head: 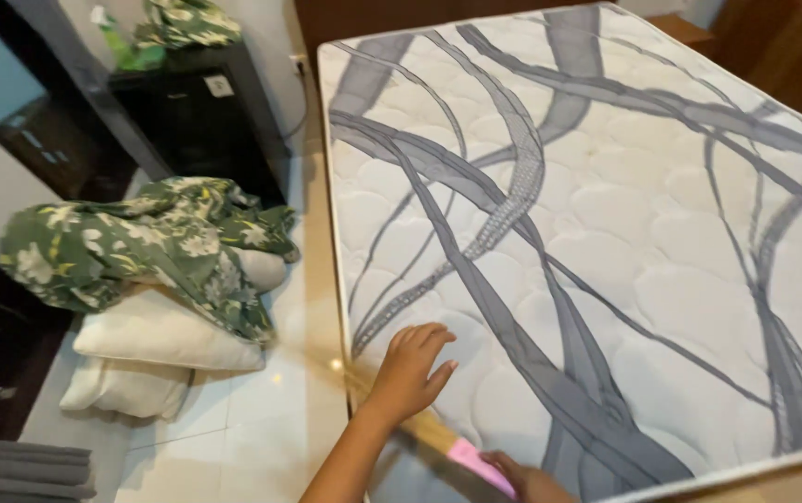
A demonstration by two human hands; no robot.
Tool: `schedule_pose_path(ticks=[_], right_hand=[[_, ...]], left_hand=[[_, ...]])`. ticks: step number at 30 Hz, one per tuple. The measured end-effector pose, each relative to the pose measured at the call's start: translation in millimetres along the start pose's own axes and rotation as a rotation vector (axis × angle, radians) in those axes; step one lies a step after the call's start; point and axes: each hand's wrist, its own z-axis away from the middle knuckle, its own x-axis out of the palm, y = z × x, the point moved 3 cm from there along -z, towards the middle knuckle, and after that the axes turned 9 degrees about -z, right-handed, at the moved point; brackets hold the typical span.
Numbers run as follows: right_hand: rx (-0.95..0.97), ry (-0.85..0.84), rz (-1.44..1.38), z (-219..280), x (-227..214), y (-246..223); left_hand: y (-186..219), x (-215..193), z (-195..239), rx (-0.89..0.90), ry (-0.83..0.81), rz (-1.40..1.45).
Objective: Organize personal items on a side table and clean a mattress with a broom.
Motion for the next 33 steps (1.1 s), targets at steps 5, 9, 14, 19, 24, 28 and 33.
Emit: schedule_pose_path(ticks=[5,9,14,19,24,28,33], right_hand=[[-0.218,-0.032,0.058,-43.6,-82.0,30.4],[-0.01,0.663,-0.038,-22.2,-174.3,69.6],[0.417,0.885,-0.277,11.5,-155.5,111.9],[0.16,0.573,-0.157,9.6,-7.2,155.9],[0.185,-0.376,0.033,72.3,-1.4,-73.5],[-0.206,-0.112,-0.242,53.5,-10.5,23.3],[0.383,0.754,-0.18,61.1,-85.0,74.3]], left_hand=[[19.4,8.1,16.8,0.009,-0.028,0.048],[22.6,-7.8,40.6,-0.019,-0.018,0.024],[23.1,-30.0,68.3,-0.068,-0.012,-0.05],[37.2,-35.6,73.8,-0.103,-0.005,-0.074],[45.8,-19.9,67.2,0.002,-0.034,0.009],[44.1,-29.6,67.0,0.058,-0.084,0.056],[9.6,-65.1,87.4,0.09,-0.043,0.082]])
